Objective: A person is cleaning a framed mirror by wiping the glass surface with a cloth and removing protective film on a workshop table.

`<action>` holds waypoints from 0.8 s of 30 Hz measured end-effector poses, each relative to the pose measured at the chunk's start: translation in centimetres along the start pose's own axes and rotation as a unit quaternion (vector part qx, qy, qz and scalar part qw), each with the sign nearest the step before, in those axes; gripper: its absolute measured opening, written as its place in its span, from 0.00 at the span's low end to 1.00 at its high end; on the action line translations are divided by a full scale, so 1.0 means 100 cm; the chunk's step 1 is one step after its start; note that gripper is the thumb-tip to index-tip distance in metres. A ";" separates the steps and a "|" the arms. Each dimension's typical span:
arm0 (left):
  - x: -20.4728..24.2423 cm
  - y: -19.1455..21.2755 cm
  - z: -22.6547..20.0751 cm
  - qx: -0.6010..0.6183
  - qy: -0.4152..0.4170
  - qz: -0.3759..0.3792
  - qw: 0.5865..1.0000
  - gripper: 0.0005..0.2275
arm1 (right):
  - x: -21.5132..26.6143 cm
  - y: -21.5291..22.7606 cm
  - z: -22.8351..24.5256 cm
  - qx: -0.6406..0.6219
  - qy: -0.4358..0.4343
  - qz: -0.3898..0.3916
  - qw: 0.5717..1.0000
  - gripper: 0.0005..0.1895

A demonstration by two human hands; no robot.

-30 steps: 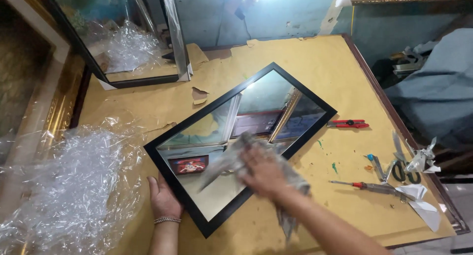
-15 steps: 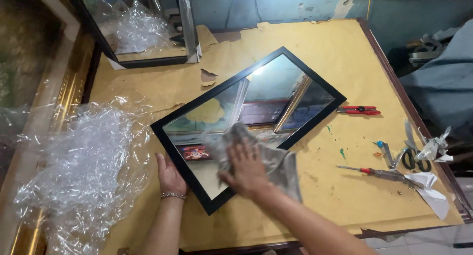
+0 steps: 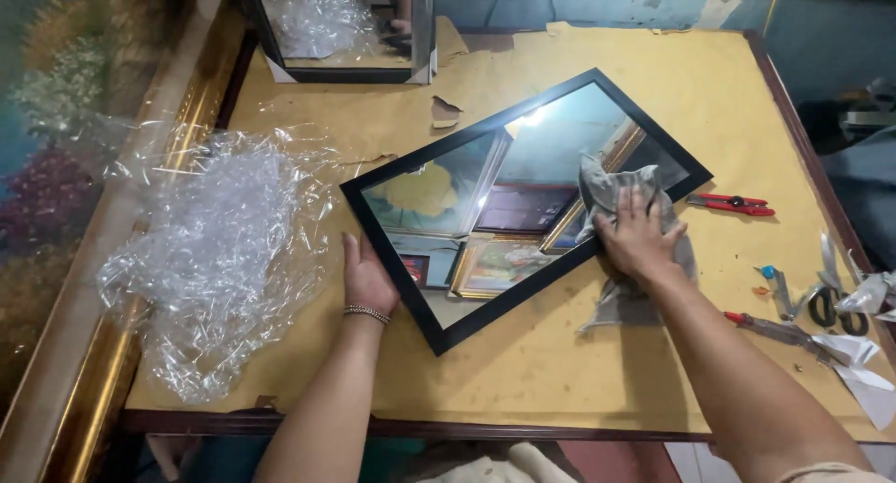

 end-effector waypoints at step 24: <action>0.072 -0.072 -0.001 0.025 0.033 -0.078 0.996 0.15 | 0.101 0.011 0.290 -0.017 0.347 0.062 0.936 0.26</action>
Point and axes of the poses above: each hand's wrist, its own x-axis away from the middle knuckle, its own y-axis out of the back of the hand, z = x × y, the point moved 8 cm from there along -x, towards the middle knuckle, and after that the axes turned 5 degrees about z, right-handed, at the moved point
